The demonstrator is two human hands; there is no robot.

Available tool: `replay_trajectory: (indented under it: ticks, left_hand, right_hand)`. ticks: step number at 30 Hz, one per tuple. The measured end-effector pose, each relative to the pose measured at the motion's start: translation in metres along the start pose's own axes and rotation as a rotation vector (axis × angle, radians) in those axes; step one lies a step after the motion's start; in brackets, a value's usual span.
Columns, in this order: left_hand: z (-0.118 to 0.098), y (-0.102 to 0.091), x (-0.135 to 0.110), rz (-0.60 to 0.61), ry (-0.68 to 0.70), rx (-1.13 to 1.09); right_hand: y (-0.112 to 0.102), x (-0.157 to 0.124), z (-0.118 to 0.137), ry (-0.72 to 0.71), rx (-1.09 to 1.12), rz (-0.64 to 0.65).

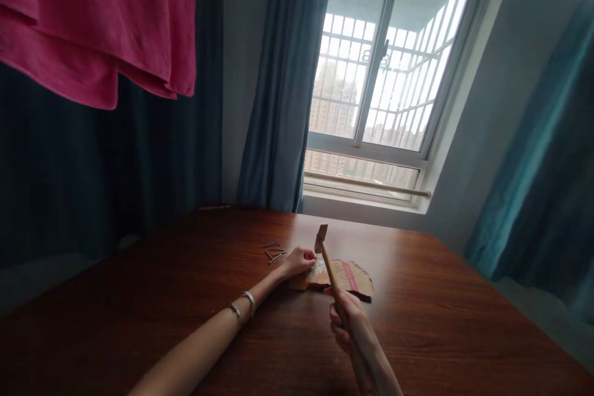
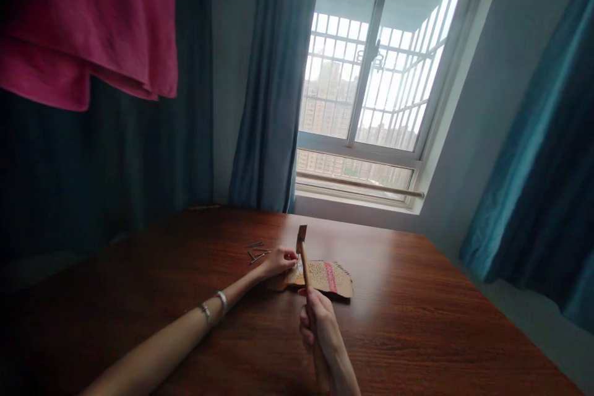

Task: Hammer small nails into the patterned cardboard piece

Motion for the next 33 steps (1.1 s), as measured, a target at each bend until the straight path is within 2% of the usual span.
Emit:
replay_trajectory:
  ticks: [13, 18, 27, 33]
  left_hand:
    - [-0.0011, -0.0011, 0.0002, -0.010, 0.014, -0.019]
    - [-0.0001, -0.0015, 0.0004, -0.022, 0.014, 0.000]
    - [-0.0003, -0.0015, 0.0011, -0.015, 0.001, 0.013]
    - [-0.0003, -0.0008, 0.0010, -0.008, 0.001, 0.023]
  right_hand:
    - [0.0035, -0.0013, 0.0024, 0.010, -0.014, 0.014]
    - [0.0034, -0.0019, 0.0051, -0.033, 0.002, 0.027]
    - [-0.0009, 0.0026, 0.0003, -0.010, -0.010, 0.014]
    - [0.0039, 0.0011, 0.0015, 0.001, -0.010, 0.041]
Point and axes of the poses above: each hand's wrist, its own x-axis towards the middle knuckle, its own y-axis out of the palm, z = x × y, the point moved 10 cm from there along x, towards the middle knuckle, and after that the axes turned 12 degrees about x, right-handed, at the moved point
